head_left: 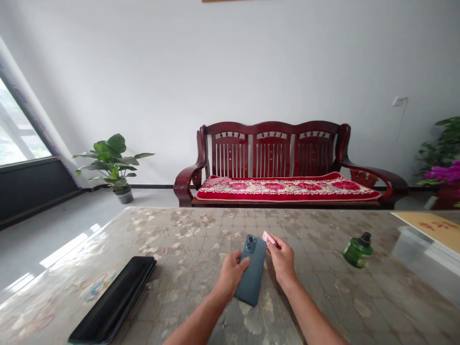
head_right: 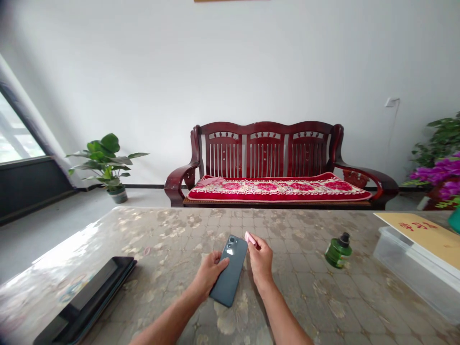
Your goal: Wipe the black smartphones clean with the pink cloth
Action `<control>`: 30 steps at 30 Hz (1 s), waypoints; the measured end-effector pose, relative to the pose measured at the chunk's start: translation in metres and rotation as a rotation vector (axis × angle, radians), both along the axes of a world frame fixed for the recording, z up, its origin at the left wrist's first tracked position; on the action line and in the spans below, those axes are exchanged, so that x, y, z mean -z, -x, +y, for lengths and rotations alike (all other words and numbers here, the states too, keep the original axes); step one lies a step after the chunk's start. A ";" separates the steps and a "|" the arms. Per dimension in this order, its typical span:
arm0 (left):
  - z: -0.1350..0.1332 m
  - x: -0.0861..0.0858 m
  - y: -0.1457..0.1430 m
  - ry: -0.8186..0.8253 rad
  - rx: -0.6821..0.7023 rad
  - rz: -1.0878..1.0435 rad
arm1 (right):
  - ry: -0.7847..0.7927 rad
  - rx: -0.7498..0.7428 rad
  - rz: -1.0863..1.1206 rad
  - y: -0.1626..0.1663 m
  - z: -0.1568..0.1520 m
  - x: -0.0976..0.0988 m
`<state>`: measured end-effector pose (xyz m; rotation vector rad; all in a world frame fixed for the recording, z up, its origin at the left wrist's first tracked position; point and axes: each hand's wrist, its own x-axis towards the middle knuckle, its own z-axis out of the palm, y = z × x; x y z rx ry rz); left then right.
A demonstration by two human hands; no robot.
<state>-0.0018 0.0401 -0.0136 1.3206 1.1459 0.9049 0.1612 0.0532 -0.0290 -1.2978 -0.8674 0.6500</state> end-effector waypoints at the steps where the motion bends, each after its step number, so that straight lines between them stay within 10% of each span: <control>1: 0.000 0.001 -0.001 0.010 0.002 -0.006 | -0.004 0.004 -0.046 -0.002 0.001 0.003; 18: -0.023 0.003 0.005 -0.152 0.021 0.343 | 0.024 -0.238 -1.039 0.000 -0.025 -0.018; 30: -0.050 -0.012 0.021 -0.237 0.315 0.611 | 0.039 -0.341 -1.192 0.008 -0.036 -0.018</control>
